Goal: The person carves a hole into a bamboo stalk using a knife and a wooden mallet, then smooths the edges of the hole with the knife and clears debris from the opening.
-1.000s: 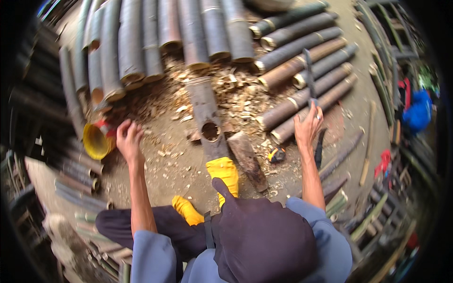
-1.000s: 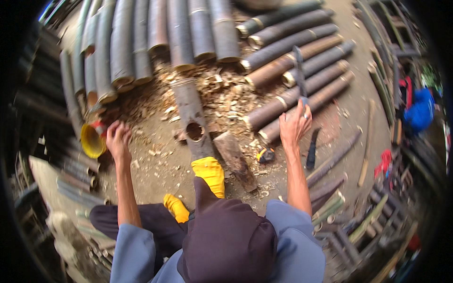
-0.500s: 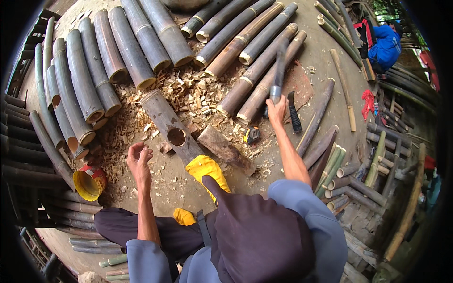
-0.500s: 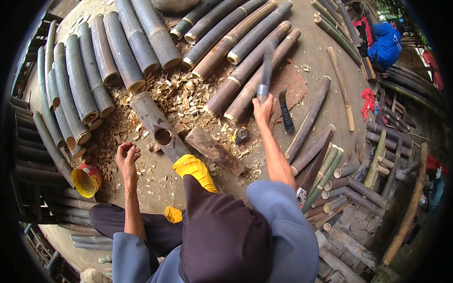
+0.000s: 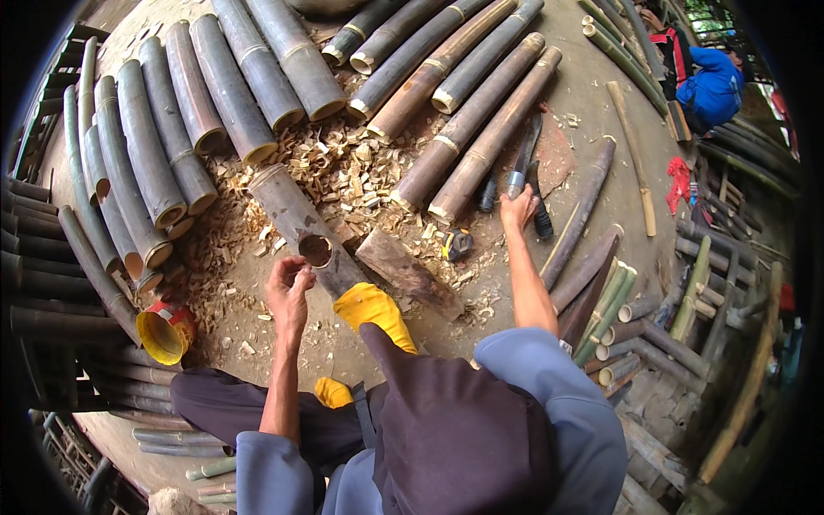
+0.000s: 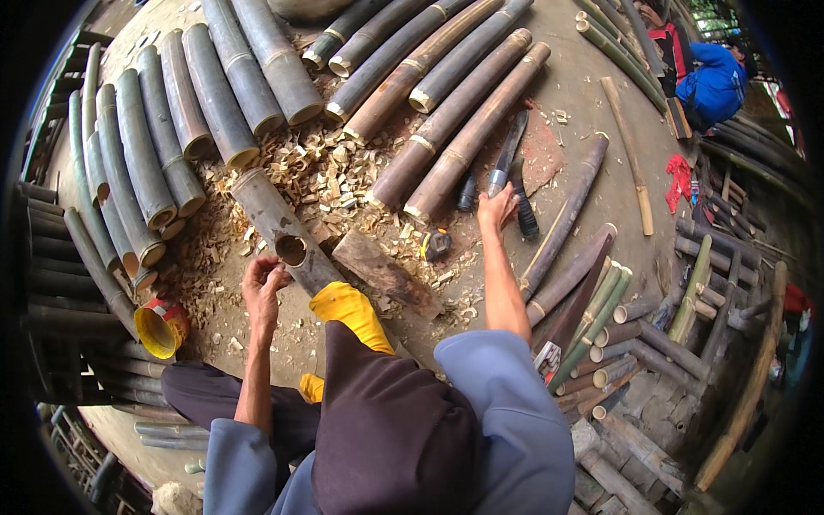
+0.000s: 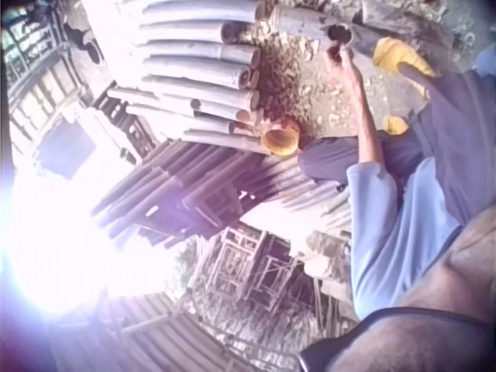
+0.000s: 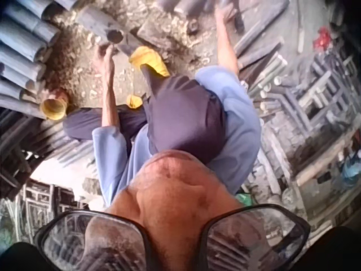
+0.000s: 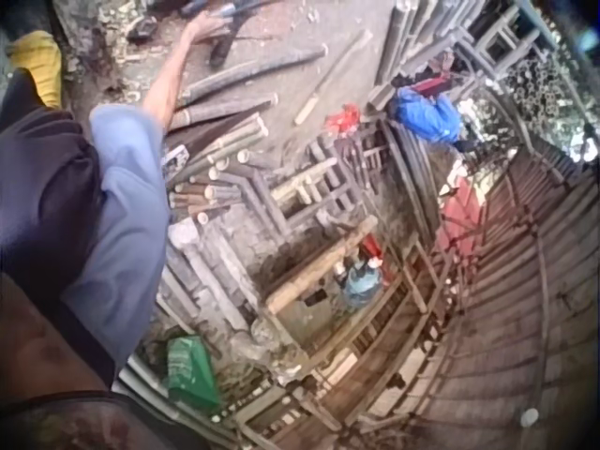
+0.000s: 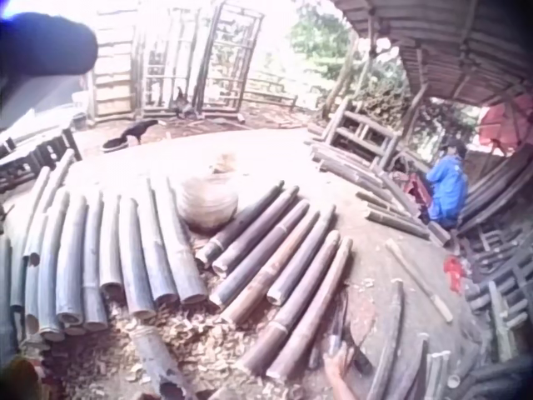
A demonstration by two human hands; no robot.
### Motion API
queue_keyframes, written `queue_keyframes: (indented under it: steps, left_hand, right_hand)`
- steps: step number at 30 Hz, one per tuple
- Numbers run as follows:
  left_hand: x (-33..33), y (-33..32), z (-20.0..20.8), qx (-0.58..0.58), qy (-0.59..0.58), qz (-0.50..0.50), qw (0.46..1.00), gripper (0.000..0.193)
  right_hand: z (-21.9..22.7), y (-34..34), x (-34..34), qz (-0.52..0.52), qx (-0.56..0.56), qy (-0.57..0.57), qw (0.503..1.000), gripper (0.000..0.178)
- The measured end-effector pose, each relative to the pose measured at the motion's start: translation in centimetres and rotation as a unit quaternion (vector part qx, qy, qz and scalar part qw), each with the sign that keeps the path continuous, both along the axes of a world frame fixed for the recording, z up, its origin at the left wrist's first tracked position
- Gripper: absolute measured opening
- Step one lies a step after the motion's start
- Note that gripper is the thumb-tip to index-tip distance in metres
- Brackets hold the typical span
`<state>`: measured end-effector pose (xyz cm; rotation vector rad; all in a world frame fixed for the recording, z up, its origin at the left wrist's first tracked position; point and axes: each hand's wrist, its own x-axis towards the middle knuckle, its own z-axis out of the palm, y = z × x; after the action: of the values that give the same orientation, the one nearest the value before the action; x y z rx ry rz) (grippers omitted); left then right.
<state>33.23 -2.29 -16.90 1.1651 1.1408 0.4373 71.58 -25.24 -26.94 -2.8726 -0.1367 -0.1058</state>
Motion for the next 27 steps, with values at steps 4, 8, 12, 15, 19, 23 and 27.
queue_keyframes:
  steps: [4, 8, 12, 15, 19, 23, 27]
  left_hand:
    - [1.5, -2.0, 0.3, -0.031, -0.01, 0.008, 0.999, 0.015]
    - [4.6, -3.2, 2.6, -0.06, -0.066, -0.043, 0.995, 0.015]
    - [6.0, -4.2, 3.8, -0.081, -0.094, -0.054, 0.991, 0.014]
    - [3.9, -3.6, 3.6, -0.072, -0.079, -0.025, 0.994, 0.014]
    - [1.7, -3.0, 2.6, -0.05, -0.041, 0.001, 0.998, 0.017]
    - [3.8, -1.0, 3.1, -0.055, -0.088, -0.056, 0.993, 0.02]
    - [6.4, 3.1, 5.4, -0.046, -0.135, -0.098, 0.985, 0.042]
  right_hand:
    - [6.6, 7.2, -8.2, 0.122, 0.208, 0.128, 0.962, 0.054]
    - [9.1, 15.7, -12.5, 0.12, 0.173, 0.286, 0.935, 0.098]
    - [3.2, 17.0, -11.5, 0.096, 0.11, 0.098, 0.984, 0.119]
    - [4.5, 16.8, -11.9, 0.045, 0.382, 0.169, 0.907, 0.114]
    - [10.2, 10.9, -10.0, -0.092, 0.674, 0.435, 0.59, 0.08]
    - [14.4, 6.6, -10.5, -0.009, 0.576, 0.505, 0.643, 0.062]
    - [15.5, 4.5, -18.9, 0.183, 0.512, 0.457, 0.705, 0.076]
